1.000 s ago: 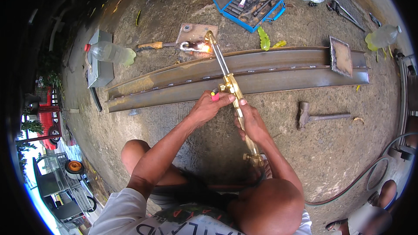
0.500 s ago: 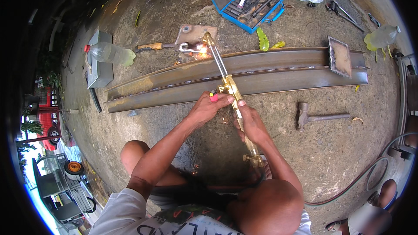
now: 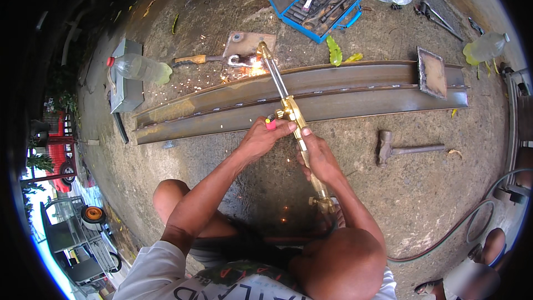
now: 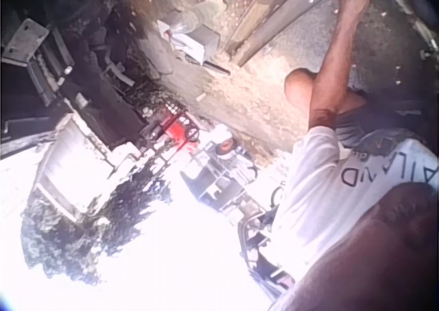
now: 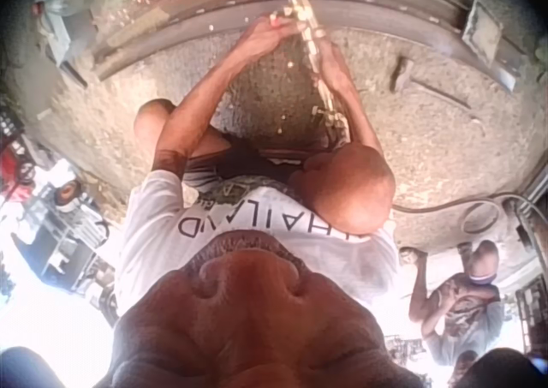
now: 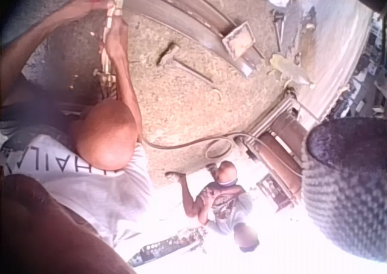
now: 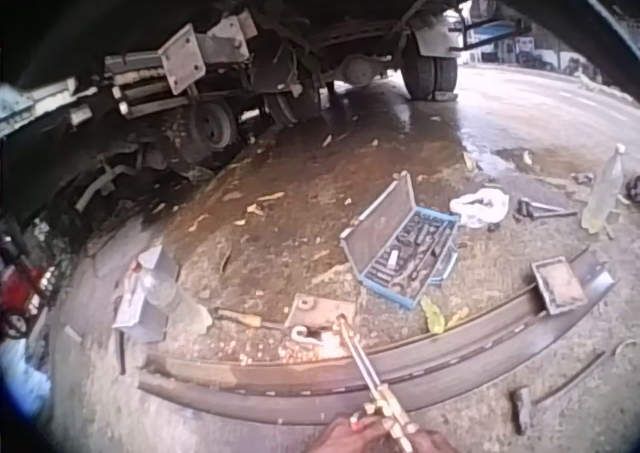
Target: The person uses a blowtorch to heat and weld metal bars on the ground. They ignite the torch, apply flame to the metal, and later pour water from a plastic bottle to cool the heated area, producing steam.
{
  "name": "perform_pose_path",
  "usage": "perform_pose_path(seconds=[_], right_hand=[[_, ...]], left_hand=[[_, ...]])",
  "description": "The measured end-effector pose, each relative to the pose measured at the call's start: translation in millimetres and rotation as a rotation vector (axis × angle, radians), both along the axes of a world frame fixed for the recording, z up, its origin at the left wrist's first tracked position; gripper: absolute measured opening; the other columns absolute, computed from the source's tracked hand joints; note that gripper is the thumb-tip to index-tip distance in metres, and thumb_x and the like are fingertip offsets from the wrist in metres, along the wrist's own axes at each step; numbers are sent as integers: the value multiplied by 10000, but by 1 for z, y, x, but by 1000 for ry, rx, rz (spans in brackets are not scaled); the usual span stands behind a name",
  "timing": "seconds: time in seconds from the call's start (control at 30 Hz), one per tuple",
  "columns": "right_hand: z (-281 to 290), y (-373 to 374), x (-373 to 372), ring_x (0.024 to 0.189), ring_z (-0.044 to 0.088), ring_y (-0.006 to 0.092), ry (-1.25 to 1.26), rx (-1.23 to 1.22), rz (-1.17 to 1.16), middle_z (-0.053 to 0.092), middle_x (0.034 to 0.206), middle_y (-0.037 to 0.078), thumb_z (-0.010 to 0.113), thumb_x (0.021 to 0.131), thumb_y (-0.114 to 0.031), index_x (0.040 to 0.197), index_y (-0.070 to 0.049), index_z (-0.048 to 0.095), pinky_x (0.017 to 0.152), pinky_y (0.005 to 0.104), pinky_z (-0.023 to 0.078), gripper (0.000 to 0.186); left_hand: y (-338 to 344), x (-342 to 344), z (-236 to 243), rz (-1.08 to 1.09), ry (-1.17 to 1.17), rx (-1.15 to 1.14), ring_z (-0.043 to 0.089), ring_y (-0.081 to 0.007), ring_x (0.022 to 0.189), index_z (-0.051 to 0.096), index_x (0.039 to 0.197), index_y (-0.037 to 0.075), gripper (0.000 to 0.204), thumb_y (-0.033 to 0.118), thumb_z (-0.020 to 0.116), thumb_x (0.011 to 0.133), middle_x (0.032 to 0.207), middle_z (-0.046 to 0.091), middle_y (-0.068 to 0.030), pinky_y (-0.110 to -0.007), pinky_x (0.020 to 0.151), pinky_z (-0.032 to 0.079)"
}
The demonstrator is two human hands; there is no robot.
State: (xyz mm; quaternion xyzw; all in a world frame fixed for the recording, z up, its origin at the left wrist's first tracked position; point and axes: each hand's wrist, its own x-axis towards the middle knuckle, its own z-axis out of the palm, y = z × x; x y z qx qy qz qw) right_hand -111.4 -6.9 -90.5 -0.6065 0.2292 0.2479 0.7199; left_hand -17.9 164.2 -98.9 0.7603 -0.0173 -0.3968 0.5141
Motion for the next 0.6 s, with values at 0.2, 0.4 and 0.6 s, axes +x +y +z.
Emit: perform_pose_path(seconds=[0.2, 0.4, 0.6], right_hand=[[-2, -1, 1, 437, 463, 135, 13, 12, 6, 490, 617, 33, 296, 1032, -658, 946, -13, 536, 421, 321, 404, 693], [-3, 1, 3, 433, 465, 135, -4, 5, 11, 495, 616, 33, 293, 1036, -650, 944, -10, 535, 411, 321, 404, 691], [-6, 1, 3, 433, 463, 135, 1, 24, 1, 497, 620, 35, 306, 1027, -663, 954, -5, 538, 408, 320, 407, 702]], left_hand=[[-1, 0, 8, 9, 13, -11, 628, -151, 1006, 769, 1109, 24, 426, 412, 732, 936, 1027, 752, -101, -347, 931, 478], [3, -1, -3, 27, -25, -43, 602, -138, 947, 773, 1082, 23, 408, 402, 730, 938, 954, 722, -75, -343, 877, 473], [2, -2, -7, 64, -81, -89, 535, -100, 792, 780, 1031, 12, 403, 400, 729, 936, 801, 668, -30, -338, 742, 477]])
